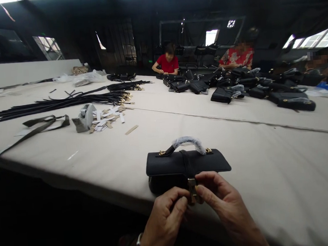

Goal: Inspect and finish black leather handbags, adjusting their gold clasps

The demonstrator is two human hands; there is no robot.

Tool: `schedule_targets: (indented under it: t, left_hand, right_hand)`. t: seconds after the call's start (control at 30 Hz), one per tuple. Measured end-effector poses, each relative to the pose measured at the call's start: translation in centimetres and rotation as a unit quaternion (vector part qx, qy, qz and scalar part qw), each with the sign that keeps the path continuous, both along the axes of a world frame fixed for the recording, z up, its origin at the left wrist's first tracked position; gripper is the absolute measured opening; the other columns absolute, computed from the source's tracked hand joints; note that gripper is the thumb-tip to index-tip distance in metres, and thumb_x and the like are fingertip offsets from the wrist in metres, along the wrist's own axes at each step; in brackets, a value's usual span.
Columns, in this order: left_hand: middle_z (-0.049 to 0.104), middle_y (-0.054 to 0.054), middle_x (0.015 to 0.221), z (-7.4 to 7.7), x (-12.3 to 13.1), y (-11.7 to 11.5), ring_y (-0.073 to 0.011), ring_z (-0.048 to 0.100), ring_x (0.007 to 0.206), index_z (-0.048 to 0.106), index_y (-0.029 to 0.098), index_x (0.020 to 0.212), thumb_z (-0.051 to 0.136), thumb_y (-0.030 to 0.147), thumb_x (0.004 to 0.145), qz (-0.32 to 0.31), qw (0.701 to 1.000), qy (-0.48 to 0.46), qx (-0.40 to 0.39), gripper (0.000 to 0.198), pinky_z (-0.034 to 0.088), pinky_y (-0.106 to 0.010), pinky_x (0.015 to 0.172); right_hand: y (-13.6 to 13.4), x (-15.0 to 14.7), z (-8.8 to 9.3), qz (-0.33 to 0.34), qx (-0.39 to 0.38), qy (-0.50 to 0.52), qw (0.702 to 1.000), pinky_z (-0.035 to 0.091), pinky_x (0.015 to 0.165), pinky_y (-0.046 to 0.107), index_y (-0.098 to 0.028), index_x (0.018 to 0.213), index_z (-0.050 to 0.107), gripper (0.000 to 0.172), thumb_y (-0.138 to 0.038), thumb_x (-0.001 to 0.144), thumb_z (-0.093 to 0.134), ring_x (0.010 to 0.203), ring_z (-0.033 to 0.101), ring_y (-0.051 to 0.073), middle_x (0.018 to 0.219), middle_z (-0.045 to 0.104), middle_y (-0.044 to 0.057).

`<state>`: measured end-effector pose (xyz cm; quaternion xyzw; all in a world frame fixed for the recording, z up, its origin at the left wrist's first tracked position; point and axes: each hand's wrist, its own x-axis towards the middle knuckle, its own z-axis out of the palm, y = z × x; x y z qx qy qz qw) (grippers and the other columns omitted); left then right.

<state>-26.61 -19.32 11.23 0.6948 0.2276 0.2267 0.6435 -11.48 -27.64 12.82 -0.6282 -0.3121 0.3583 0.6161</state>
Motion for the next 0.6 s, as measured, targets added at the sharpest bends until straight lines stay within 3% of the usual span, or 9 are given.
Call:
schedule_targets:
  t: [0.07, 0.2, 0.43, 0.6]
  left_hand:
    - [0.065, -0.004, 0.078, 0.2, -0.1, 0.2, -0.0145, 0.061, 0.070, 0.067, 0.017, 0.098, 0.050, 0.043, 0.097, -0.015, 0.996, 0.004, -0.090, 0.031, 0.048, -0.023, 0.065]
    - [0.065, -0.004, 0.081, 0.2, 0.1, 0.2, -0.0136, 0.060, 0.069, 0.066, 0.015, 0.094, 0.058, 0.046, 0.092, -0.026, 0.990, -0.011, -0.138, 0.033, 0.047, -0.022, 0.062]
    - [0.065, -0.002, 0.077, 0.2, 0.1, 0.1, -0.0146, 0.056, 0.073, 0.063, 0.016, 0.077, 0.058, 0.037, 0.091, -0.005, 0.997, 0.065, -0.037, 0.026, 0.042, -0.023, 0.066]
    - [0.063, -0.001, 0.078, -0.1, 0.4, 0.4, -0.0135, 0.055, 0.073, 0.056, 0.017, 0.074, 0.050, 0.027, 0.092, -0.040, 0.997, 0.030, -0.055, 0.021, 0.041, -0.023, 0.066]
  right_hand:
    - [-0.1, 0.0, -0.2, 0.003, -0.006, 0.014, 1.000, 0.052, 0.062, 0.025, -0.021, 0.093, 0.064, 0.038, -0.050, 0.072, 0.077, 0.067, 0.060, 0.014, 0.074, 0.065, 0.000]
    - [-0.3, -0.1, -0.9, 0.019, -0.020, 0.064, 0.998, 0.049, 0.060, 0.024, -0.020, 0.092, 0.063, 0.038, -0.050, 0.073, 0.077, 0.063, 0.056, 0.011, 0.073, 0.063, -0.002]
    - [-0.5, -0.2, -1.4, 0.057, -0.073, 0.087, 0.992, 0.045, 0.057, 0.022, -0.018, 0.080, 0.065, 0.038, -0.055, 0.074, 0.074, 0.061, 0.053, 0.010, 0.068, 0.061, -0.002]
    - [-0.4, -0.2, -1.7, 0.055, -0.094, 0.101, 0.989, 0.043, 0.056, 0.021, -0.018, 0.074, 0.062, 0.040, -0.055, 0.071, 0.077, 0.058, 0.052, 0.009, 0.063, 0.058, -0.003]
